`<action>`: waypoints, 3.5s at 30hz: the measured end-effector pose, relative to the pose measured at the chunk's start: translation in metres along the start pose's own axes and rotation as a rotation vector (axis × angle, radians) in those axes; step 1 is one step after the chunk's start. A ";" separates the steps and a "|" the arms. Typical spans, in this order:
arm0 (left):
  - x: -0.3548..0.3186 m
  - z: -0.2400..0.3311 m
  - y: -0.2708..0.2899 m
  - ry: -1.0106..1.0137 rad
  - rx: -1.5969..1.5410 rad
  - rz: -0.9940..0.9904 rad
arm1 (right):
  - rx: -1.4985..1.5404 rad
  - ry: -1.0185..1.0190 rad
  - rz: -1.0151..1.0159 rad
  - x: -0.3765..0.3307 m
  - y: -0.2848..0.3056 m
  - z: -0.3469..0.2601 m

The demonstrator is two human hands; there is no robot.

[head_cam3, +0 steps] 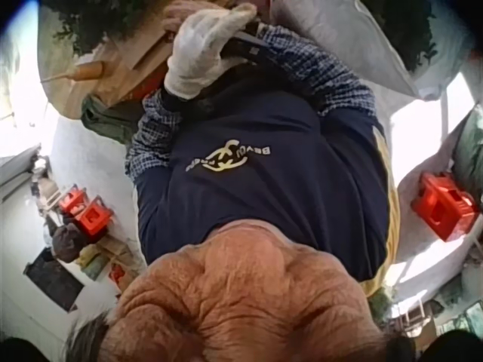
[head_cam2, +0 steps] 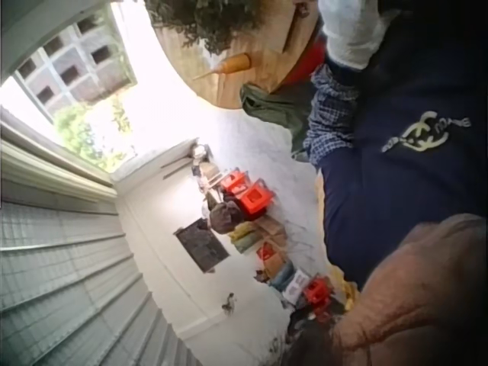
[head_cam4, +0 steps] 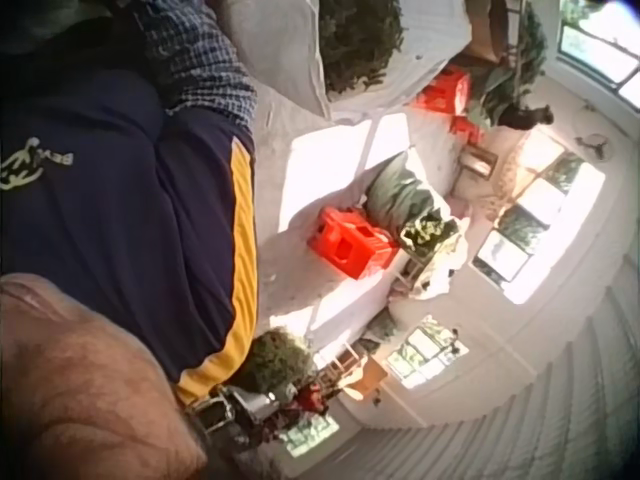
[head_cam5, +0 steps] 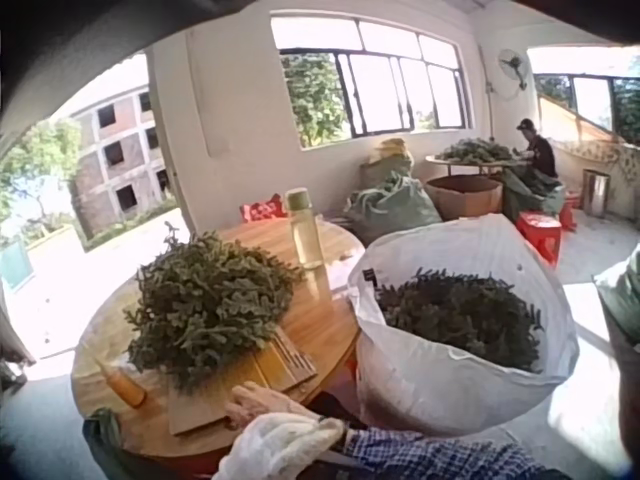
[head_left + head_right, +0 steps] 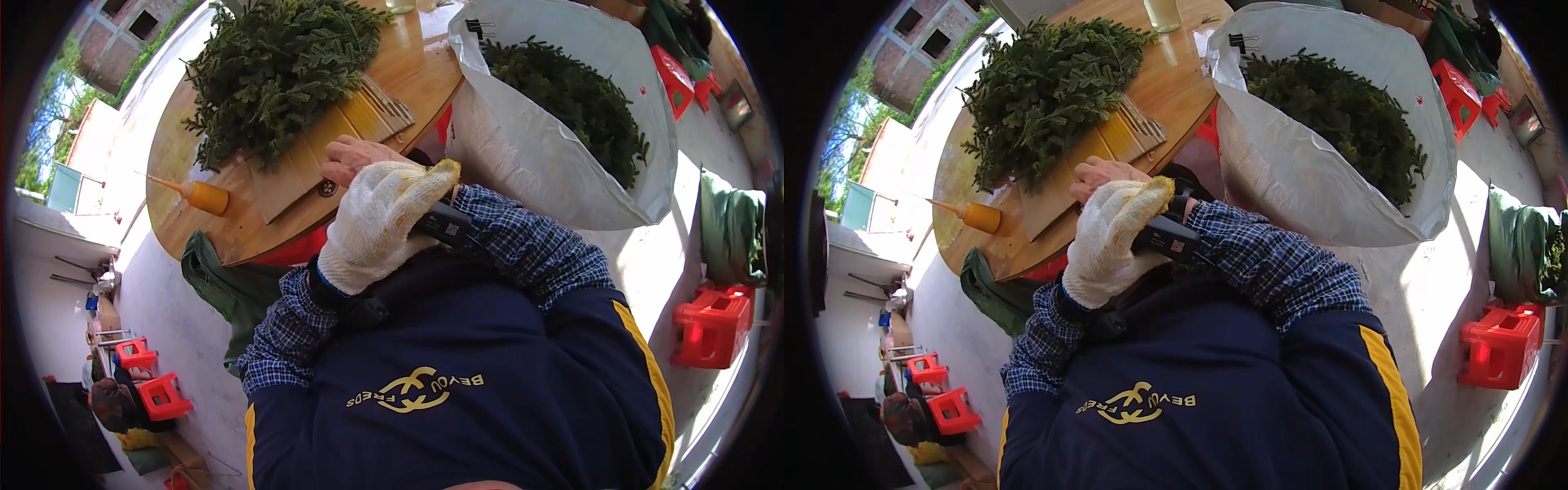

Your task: Applying glue to greenery sprigs and attaching them to a wooden frame to create a decorative item.

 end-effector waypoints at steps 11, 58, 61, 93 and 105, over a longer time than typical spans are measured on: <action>0.009 -0.004 0.004 0.053 -0.059 -0.040 | 0.044 -0.026 -0.097 0.000 -0.018 0.011; -0.084 -0.126 0.048 0.446 -0.879 0.469 | 1.723 0.010 0.444 -0.058 0.078 0.056; -0.060 -0.112 0.011 0.527 -0.965 0.214 | 1.699 -0.185 0.581 -0.059 0.077 0.083; -0.007 -0.065 -0.087 0.294 -1.545 -0.003 | 1.692 0.079 0.611 -0.002 0.074 0.038; 0.000 -0.049 -0.062 0.136 -1.475 0.190 | 1.073 0.021 0.654 -0.011 0.109 0.008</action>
Point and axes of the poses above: each hand's wrist, its own x-axis towards the middle knuckle, its own y-axis out of the back of the hand, z = x × y, the point moved 10 cm from there along x, towards the middle knuckle, and after that the axes turned 13 degrees about -z, right-handed, at the moved point
